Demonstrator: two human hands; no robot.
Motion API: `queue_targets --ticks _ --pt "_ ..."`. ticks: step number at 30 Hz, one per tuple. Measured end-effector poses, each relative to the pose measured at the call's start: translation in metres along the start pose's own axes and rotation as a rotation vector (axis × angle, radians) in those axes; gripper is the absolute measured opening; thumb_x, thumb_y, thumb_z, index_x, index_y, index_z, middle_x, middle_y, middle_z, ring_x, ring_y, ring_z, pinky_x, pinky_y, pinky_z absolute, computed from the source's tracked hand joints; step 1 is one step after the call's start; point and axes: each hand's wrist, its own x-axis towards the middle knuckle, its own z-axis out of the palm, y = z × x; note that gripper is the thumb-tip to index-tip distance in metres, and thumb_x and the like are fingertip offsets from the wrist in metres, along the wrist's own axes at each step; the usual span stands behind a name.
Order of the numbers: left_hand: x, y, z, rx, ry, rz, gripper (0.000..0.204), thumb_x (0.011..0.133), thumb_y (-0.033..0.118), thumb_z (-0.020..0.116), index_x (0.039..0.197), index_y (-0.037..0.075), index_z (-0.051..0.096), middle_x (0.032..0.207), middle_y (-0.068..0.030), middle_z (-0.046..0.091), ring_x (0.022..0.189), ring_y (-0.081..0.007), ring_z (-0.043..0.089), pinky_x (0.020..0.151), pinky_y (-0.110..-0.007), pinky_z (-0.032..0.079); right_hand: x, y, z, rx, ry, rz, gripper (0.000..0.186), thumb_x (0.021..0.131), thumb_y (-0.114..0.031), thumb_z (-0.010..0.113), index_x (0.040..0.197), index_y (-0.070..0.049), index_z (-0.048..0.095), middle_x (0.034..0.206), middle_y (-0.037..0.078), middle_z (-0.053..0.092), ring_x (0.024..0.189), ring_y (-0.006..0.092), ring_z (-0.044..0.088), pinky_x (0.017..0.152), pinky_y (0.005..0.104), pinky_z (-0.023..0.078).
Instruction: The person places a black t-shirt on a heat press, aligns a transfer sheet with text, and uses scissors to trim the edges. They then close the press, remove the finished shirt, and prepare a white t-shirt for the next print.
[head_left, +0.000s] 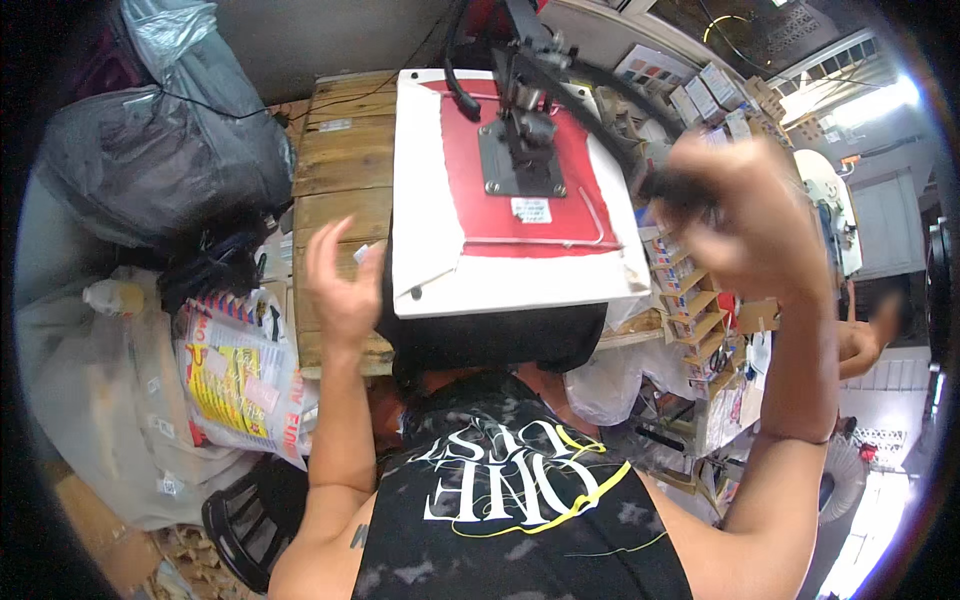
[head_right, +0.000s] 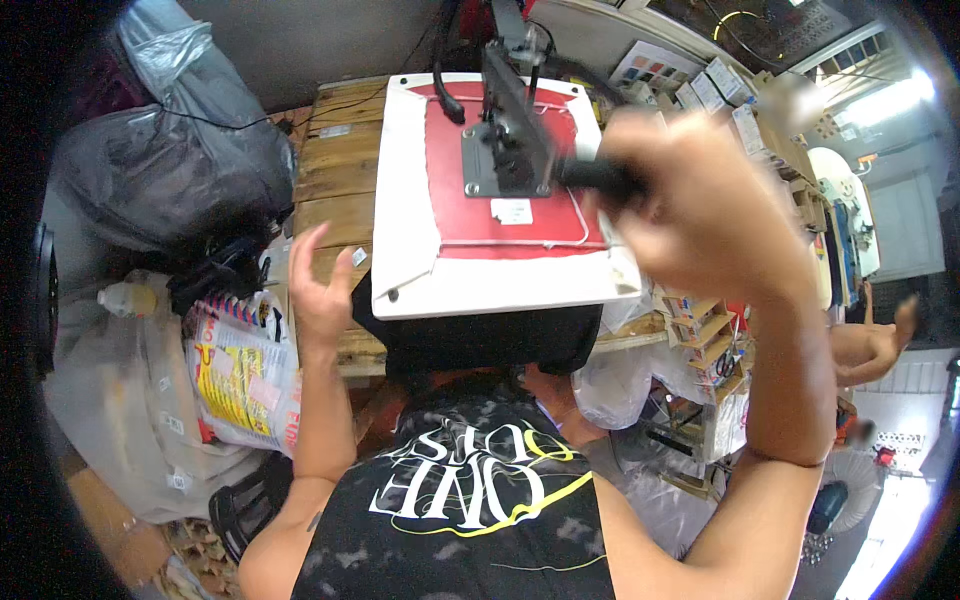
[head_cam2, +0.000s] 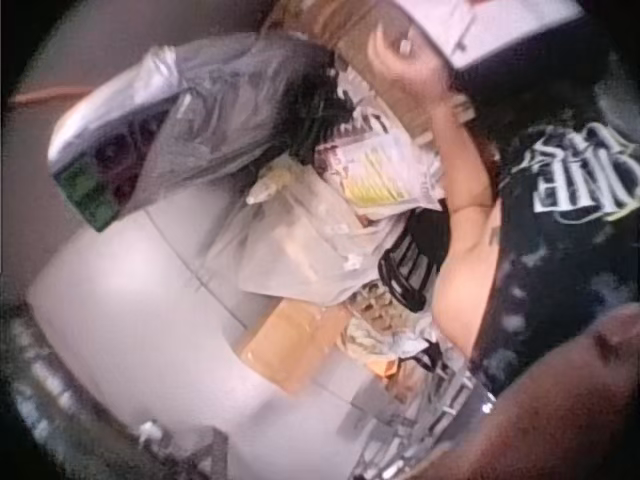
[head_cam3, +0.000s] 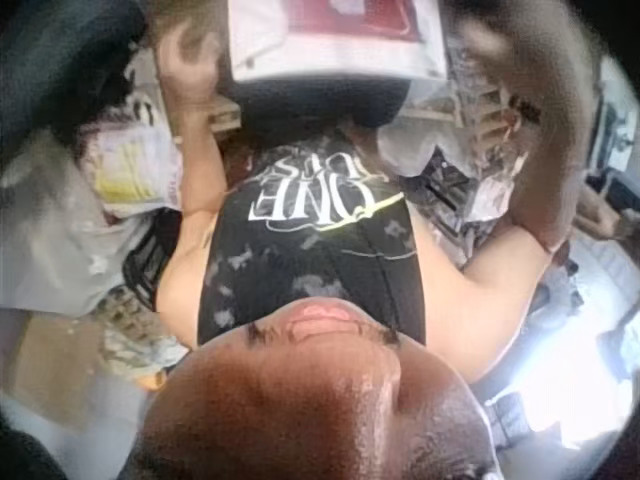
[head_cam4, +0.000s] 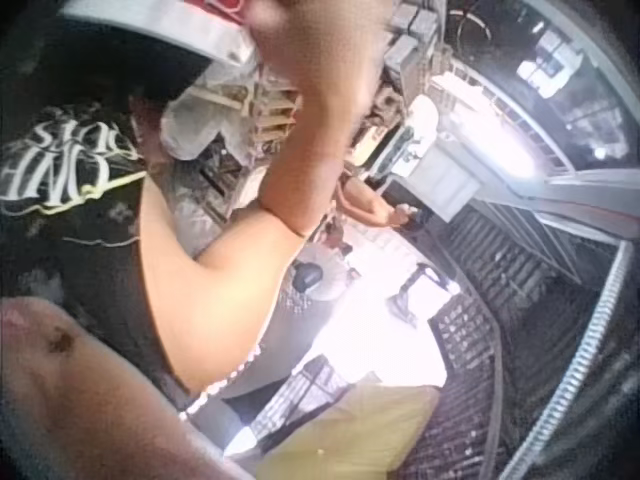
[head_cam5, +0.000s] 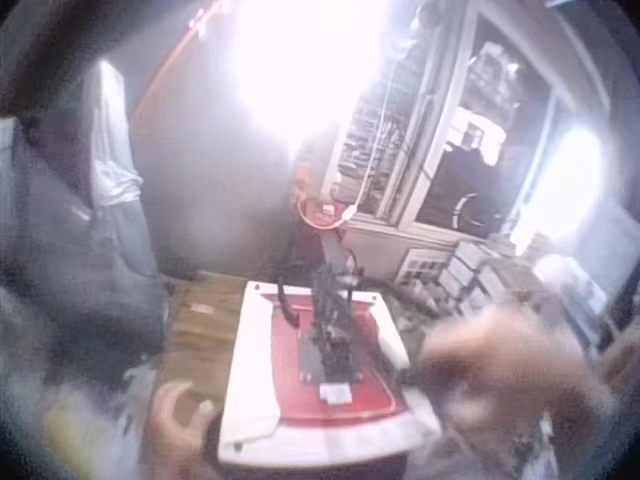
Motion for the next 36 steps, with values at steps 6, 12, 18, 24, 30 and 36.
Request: queue_targets --ticks 6,12,18,24,30,36 --pt "0.059 0.146 0.099 -0.470 -0.543 0.678 0.083 0.076 0.064 0.073 0.133 0.005 0.057 0.130 -0.0183 0.057 0.124 -0.0380 0.053 0.111 -0.057 0.035 0.067 0.022 0.117 -0.069 -0.569 0.066 0.023 0.077 -0.017 0.073 0.095 -0.003 0.073 0.083 0.021 0.069 0.084 0.0329 0.071 0.076 0.0412 0.054" --pt "0.036 0.097 0.143 -0.363 -0.699 0.644 0.073 0.072 0.065 0.069 0.121 0.010 0.066 0.117 -0.0075 0.064 0.121 -0.0315 0.056 0.113 -0.057 0.032 0.107 0.057 0.210 0.080 -0.483 -0.016 0.026 0.078 -0.020 0.070 0.097 -0.003 0.071 0.089 0.020 0.068 0.089 0.0334 0.069 0.080 0.0421 0.053" --pt "0.028 0.076 0.158 -0.324 -0.791 0.701 0.066 0.074 0.060 0.071 0.120 0.013 0.066 0.119 -0.0078 0.064 0.117 -0.0302 0.058 0.112 -0.058 0.032 0.102 0.059 0.231 0.113 -0.368 -0.065 0.028 0.080 -0.024 0.067 0.100 -0.003 0.069 0.094 0.020 0.067 0.094 0.0340 0.067 0.083 0.0430 0.051" --pt "0.083 0.130 0.137 -0.148 -1.329 0.460 0.060 0.074 0.039 0.081 0.124 0.011 0.064 0.127 -0.0113 0.063 0.123 -0.0351 0.054 0.111 -0.067 0.025 0.069 0.073 0.249 0.154 -0.143 -0.075 0.031 0.082 -0.027 0.065 0.102 -0.004 0.067 0.100 0.019 0.066 0.099 0.0345 0.065 0.087 0.0439 0.050" --pt "0.040 0.268 0.224 -0.661 -0.654 0.827 0.028 0.100 0.024 0.054 0.109 0.001 0.067 0.107 -0.0180 0.068 0.098 -0.0371 0.061 0.092 -0.043 0.045 0.036 0.081 0.247 0.088 -0.015 -0.076 0.034 0.083 -0.030 0.062 0.105 -0.004 0.066 0.105 0.018 0.065 0.104 0.0350 0.064 0.091 0.0448 0.049" --pt "-0.039 0.287 0.328 -0.164 -1.490 0.921 0.038 0.090 0.032 0.068 0.113 0.001 0.068 0.103 -0.0215 0.070 0.097 -0.0410 0.066 0.084 -0.046 0.052 0.021 0.089 0.260 -0.241 0.238 -0.334 0.026 0.083 -0.031 0.061 0.091 -0.006 0.066 0.091 0.011 0.063 0.090 0.0312 0.065 0.081 0.0390 0.050"
